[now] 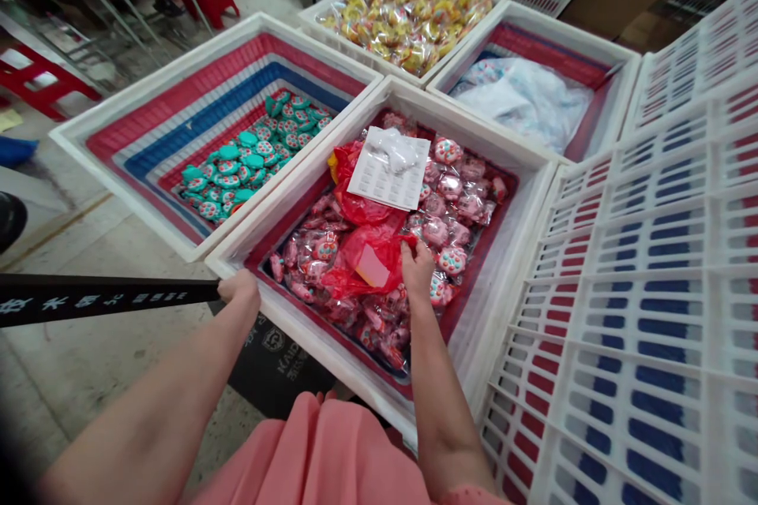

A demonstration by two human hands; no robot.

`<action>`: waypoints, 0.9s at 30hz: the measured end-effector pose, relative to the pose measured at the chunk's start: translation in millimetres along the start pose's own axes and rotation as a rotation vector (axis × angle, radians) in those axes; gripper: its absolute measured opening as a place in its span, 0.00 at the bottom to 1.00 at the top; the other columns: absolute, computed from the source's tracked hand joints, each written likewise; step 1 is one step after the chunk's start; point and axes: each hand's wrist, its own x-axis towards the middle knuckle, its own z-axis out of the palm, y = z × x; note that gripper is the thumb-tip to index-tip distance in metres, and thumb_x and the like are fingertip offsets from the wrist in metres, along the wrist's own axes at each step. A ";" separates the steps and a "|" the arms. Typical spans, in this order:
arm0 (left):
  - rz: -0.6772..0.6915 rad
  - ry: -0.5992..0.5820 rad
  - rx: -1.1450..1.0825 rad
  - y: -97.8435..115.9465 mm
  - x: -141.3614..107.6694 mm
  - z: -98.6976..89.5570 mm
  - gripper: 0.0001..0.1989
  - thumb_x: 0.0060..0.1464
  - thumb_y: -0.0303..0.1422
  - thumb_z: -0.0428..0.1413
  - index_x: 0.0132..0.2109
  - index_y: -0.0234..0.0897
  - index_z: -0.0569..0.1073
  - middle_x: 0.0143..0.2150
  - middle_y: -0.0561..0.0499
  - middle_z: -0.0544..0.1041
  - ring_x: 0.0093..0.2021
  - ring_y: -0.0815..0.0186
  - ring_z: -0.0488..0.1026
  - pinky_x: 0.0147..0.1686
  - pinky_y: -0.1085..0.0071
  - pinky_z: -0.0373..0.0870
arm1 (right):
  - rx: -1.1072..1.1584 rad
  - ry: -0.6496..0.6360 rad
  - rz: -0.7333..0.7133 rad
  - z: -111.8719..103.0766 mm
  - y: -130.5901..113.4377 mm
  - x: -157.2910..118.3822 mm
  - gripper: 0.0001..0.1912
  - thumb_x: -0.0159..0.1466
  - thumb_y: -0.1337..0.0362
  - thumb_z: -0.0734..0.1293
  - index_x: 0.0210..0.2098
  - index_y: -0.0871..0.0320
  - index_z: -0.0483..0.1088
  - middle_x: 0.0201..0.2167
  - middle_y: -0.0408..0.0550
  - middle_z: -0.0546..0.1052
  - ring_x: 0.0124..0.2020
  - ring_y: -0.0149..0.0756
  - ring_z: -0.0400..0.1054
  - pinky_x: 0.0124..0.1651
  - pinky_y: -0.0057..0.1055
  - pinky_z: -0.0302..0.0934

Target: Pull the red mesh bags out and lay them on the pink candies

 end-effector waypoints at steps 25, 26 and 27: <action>-0.147 0.053 -0.095 -0.4 7.6 2.8 0.19 0.44 0.29 0.54 0.45 0.25 0.71 0.46 0.29 0.74 0.48 0.43 0.72 0.42 0.57 0.73 | 0.320 -0.250 0.292 62.3 82.1 20.3 0.18 0.43 0.59 0.73 0.33 0.59 0.73 0.30 0.48 0.77 0.34 0.42 0.70 0.43 0.43 0.65; -0.145 0.054 -0.105 -0.9 8.0 2.9 0.19 0.44 0.29 0.54 0.45 0.25 0.71 0.46 0.28 0.74 0.48 0.42 0.72 0.42 0.56 0.72 | 0.381 -0.204 0.319 69.4 79.9 36.3 0.18 0.46 0.58 0.72 0.34 0.60 0.72 0.29 0.48 0.77 0.32 0.40 0.71 0.40 0.41 0.66; -0.143 0.055 -0.114 -1.3 8.5 3.1 0.19 0.44 0.29 0.54 0.45 0.26 0.71 0.46 0.28 0.74 0.48 0.41 0.72 0.42 0.56 0.72 | 0.447 -0.155 0.348 76.8 77.8 53.4 0.17 0.48 0.57 0.70 0.34 0.60 0.71 0.28 0.47 0.77 0.30 0.39 0.71 0.37 0.39 0.67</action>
